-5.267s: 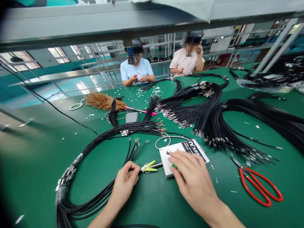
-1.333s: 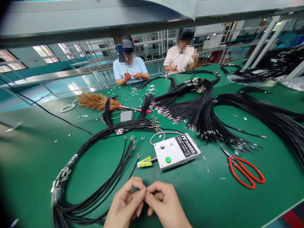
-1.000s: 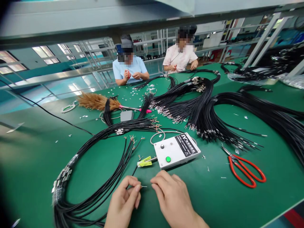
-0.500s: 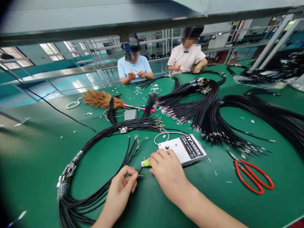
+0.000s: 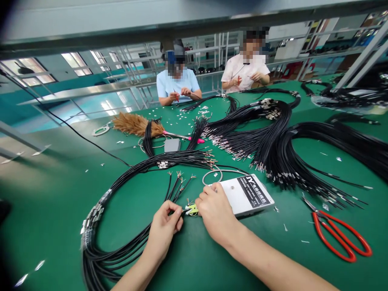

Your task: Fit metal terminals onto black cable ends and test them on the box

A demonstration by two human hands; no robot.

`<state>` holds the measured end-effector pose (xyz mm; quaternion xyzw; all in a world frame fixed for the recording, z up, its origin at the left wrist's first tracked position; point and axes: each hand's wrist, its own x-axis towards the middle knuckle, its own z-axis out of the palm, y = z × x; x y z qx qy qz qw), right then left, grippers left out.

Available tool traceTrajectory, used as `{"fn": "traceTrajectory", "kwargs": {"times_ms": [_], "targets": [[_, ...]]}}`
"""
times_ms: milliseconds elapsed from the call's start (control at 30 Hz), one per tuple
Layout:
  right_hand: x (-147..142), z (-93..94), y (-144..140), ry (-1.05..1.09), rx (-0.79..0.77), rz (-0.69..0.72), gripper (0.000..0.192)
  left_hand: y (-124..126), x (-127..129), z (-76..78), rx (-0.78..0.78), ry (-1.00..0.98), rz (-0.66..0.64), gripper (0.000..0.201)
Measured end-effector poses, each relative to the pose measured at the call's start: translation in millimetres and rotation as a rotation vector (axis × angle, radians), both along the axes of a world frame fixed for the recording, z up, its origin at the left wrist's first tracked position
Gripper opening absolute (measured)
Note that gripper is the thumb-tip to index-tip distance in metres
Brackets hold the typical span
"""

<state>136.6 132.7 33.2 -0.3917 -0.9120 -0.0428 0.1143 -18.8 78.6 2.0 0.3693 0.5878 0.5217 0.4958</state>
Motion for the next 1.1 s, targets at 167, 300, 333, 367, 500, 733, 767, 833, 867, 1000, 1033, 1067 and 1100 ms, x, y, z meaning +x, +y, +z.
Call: {"fn": "traceTrajectory", "kwargs": {"times_ms": [167,300,333,367,500,733,767,833,867,1000,1033,1067,1100], "targets": [[0,0.3,0,0.004,-0.009,-0.005,0.02,3,2,-2.3,0.012,0.033,-0.003,0.024],[1,0.3,-1,0.018,-0.013,-0.003,0.02,5,3,-1.7,0.028,0.069,-0.004,0.024],[1,0.1,-1,0.022,-0.012,-0.002,0.019,5,4,-1.7,0.03,0.08,-0.005,0.024],[2,-0.3,-1,0.026,-0.01,-0.002,0.019,6,4,-1.7,0.03,0.091,-0.008,0.023],[-1,-1.5,-1,0.045,0.002,-0.003,0.016,7,4,-2.3,0.02,0.142,-0.025,0.019],[23,8.7,-19,0.2,0.058,-0.037,0.021,6,0,-0.4,0.004,0.238,-0.087,0.015],[35,8.4,-25,0.282,0.084,-0.059,0.021,5,-1,-0.1,0.004,0.247,-0.094,0.014],[60,3.7,-37,0.437,0.16,-0.104,0.017,5,-2,0.2,0.004,0.26,-0.103,0.013],[72,-0.6,-44,0.469,0.185,-0.138,0.015,5,-2,0.1,0.005,0.264,-0.106,0.014],[93,-20.2,-63,0.436,0.177,-0.107,0.017,6,-1,0.0,0.004,0.286,-0.11,0.015],[91,-23.3,-65,0.419,0.172,-0.087,0.019,7,-1,0.2,0.001,0.294,-0.111,0.015],[88,-25.1,-67,0.414,0.174,-0.08,0.02,7,-1,0.6,-0.001,0.304,-0.112,0.014],[83,-25.8,-67,0.424,0.183,-0.088,0.021,6,-1,1.0,-0.004,0.313,-0.112,0.014]]}}
